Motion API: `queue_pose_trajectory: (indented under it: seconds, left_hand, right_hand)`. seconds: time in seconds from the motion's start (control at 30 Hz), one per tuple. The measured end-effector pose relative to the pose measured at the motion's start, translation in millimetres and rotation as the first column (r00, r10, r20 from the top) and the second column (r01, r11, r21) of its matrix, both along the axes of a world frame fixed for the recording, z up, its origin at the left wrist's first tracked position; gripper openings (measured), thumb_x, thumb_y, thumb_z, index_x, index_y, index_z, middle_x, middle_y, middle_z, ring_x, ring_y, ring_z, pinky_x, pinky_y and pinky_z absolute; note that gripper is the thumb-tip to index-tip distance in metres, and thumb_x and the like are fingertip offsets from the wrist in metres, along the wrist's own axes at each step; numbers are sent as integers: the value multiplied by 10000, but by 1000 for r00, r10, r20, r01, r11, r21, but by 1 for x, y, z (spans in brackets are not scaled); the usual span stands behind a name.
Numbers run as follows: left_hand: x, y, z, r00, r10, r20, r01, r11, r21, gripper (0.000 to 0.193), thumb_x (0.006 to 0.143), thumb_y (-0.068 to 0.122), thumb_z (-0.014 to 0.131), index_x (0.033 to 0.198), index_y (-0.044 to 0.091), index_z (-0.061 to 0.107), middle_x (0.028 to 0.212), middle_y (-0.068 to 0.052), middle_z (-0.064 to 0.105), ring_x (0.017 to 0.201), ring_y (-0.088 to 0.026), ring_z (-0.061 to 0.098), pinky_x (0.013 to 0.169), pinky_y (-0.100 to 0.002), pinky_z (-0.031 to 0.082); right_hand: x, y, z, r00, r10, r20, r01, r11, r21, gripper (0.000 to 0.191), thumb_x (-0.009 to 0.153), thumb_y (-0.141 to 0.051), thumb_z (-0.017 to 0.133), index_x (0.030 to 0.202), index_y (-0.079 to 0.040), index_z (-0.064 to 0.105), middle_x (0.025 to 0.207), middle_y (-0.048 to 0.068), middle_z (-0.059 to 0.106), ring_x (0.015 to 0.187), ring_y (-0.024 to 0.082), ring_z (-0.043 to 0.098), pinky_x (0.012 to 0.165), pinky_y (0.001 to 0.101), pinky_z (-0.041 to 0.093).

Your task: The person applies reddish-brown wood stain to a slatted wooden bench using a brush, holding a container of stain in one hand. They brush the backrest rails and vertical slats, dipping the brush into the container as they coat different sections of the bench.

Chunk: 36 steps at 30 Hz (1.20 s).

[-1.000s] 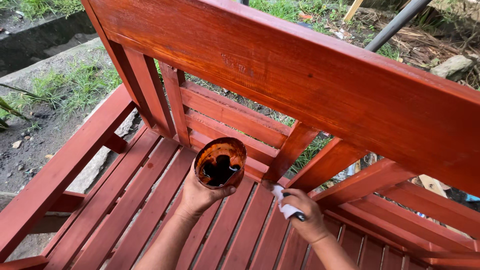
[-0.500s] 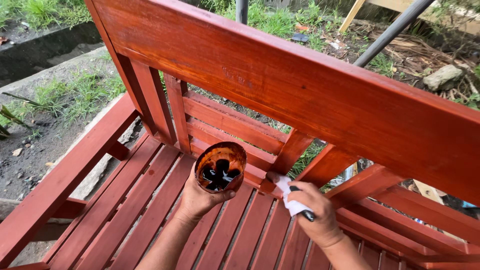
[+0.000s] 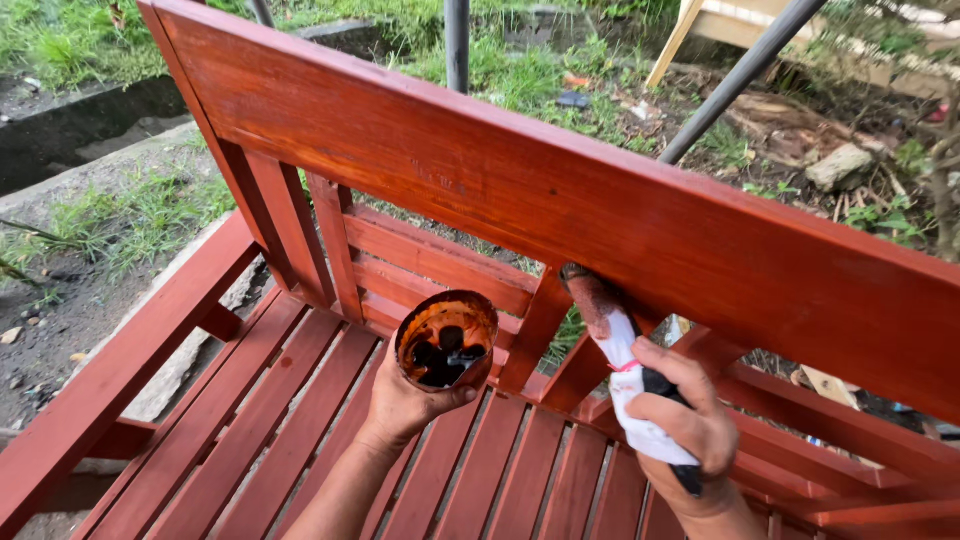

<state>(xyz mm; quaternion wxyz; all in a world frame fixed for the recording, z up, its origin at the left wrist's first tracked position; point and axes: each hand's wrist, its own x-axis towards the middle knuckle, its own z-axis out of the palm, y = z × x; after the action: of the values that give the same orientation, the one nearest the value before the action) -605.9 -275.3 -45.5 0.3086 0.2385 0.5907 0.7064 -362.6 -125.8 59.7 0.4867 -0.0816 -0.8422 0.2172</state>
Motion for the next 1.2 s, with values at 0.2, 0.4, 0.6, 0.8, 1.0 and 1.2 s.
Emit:
queue_pose_trajectory:
  seconds: [0.2, 0.4, 0.6, 0.8, 1.0, 1.2]
  left_hand:
    - [2, -4, -6, 1000, -17, 10, 17, 1000, 0, 927, 514, 54, 968, 1320, 65, 510, 1252, -73, 681, 1173, -200, 663, 1021, -374, 571]
    - [1, -2, -15, 999, -8, 37, 8, 1000, -9, 925, 510, 60, 968, 1314, 58, 512, 1228, -76, 678, 1144, -205, 666, 999, -379, 583]
    - [8, 0, -27, 1000, -8, 23, 9, 999, -35, 932, 496, 51, 977, 1303, 62, 511, 1222, -73, 683, 1135, -196, 666, 999, -370, 578]
    - [5, -4, -31, 1000, -13, 28, 13, 1000, -10, 919, 510, 62, 980, 1298, 61, 507, 1208, -73, 687, 1129, -196, 666, 987, -371, 579]
    - [5, -7, -25, 1000, 14, 2, -14, 998, -56, 898, 514, 37, 965, 1291, 54, 516, 1195, -85, 696, 1116, -201, 678, 985, -376, 582]
    - [5, -3, -9, 999, 3, 46, 1, 996, -85, 917, 503, 19, 954, 1312, 61, 523, 1220, -75, 687, 1146, -206, 670, 1016, -382, 580]
  right_hand:
    - [-5, 5, -71, 990, -9, 144, 1, 998, 55, 242, 672, -61, 819, 862, -127, 686, 1219, 143, 669, 1185, 358, 664, 986, 417, 565]
    - [4, -2, -128, 952, 2, 305, -36, 994, 107, 217, 669, -82, 791, 863, -141, 713, 1186, 147, 683, 1138, 361, 681, 931, 406, 579]
    - [7, -13, -180, 874, 4, 485, -51, 995, 85, 194, 697, -135, 767, 883, -157, 717, 1174, 105, 673, 1140, 327, 663, 878, 420, 571]
    - [3, -24, -196, 766, 149, 626, -86, 988, -129, 173, 742, -86, 748, 899, -118, 684, 1157, 94, 657, 1096, 308, 664, 836, 402, 566]
    - [-12, -12, -148, 851, 107, 514, -44, 990, -134, 178, 724, -74, 759, 887, -119, 704, 1117, 93, 678, 1035, 307, 693, 823, 389, 579]
    - [-16, 1, -57, 958, 25, 285, 19, 989, -147, 225, 720, 6, 757, 907, -102, 692, 1114, 87, 700, 976, 252, 731, 821, 341, 591]
